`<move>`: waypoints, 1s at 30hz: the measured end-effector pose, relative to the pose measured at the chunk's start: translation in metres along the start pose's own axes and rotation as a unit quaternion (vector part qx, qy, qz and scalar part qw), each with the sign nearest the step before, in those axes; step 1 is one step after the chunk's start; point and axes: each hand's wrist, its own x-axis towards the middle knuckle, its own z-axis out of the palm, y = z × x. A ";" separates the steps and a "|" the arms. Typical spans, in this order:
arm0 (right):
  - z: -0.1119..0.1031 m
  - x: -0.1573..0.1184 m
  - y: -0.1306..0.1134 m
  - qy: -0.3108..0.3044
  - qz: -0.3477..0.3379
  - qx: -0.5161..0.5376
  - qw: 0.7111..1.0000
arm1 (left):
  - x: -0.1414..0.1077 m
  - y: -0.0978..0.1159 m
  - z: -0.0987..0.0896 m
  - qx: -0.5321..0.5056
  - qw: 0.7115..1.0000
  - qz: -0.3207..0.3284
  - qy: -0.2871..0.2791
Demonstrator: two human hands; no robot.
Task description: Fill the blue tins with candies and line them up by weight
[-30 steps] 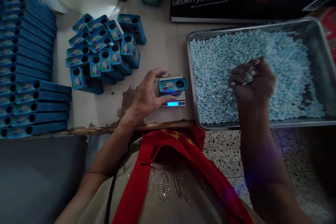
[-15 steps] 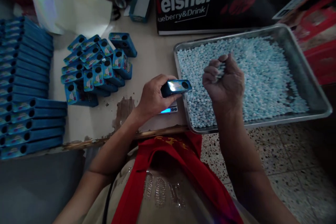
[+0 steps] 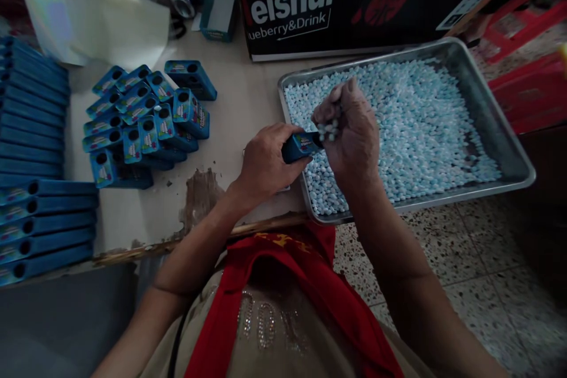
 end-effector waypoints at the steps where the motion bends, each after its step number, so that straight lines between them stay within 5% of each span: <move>1: 0.000 0.000 0.000 0.006 -0.002 0.005 1.000 | 0.001 0.000 0.002 -0.001 1.000 0.001 0.004; 5: -0.008 0.006 0.005 0.023 -0.002 0.006 1.000 | 0.003 -0.003 0.007 -0.012 1.000 0.005 0.026; 8: -0.026 0.015 0.012 -0.030 0.005 -0.032 0.999 | -0.003 -0.008 0.004 -0.031 0.999 0.004 0.043; 15: -0.070 0.014 0.026 -0.014 0.046 -0.077 0.996 | -0.057 -0.044 -0.010 -0.149 0.980 -0.114 0.071; 17: -0.082 0.010 0.024 -0.075 0.087 -0.154 0.981 | -0.070 -0.054 -0.007 -0.183 0.972 -0.136 0.063; 20: -0.095 0.006 0.011 -0.218 0.120 -0.339 0.907 | -0.079 -0.062 -0.002 -0.227 0.965 -0.118 0.059; 22: -0.095 0.004 -0.002 -0.279 0.094 -0.435 0.851 | -0.081 -0.063 -0.005 -0.239 0.965 -0.089 0.061; 24: -0.088 0.002 -0.018 -0.308 0.067 -0.469 0.825 | -0.084 -0.064 -0.014 -0.224 0.970 -0.068 0.064; 30: -0.052 -0.003 -0.056 -0.345 0.076 -0.407 0.842 | -0.112 -0.076 -0.054 -0.140 0.975 -0.131 0.109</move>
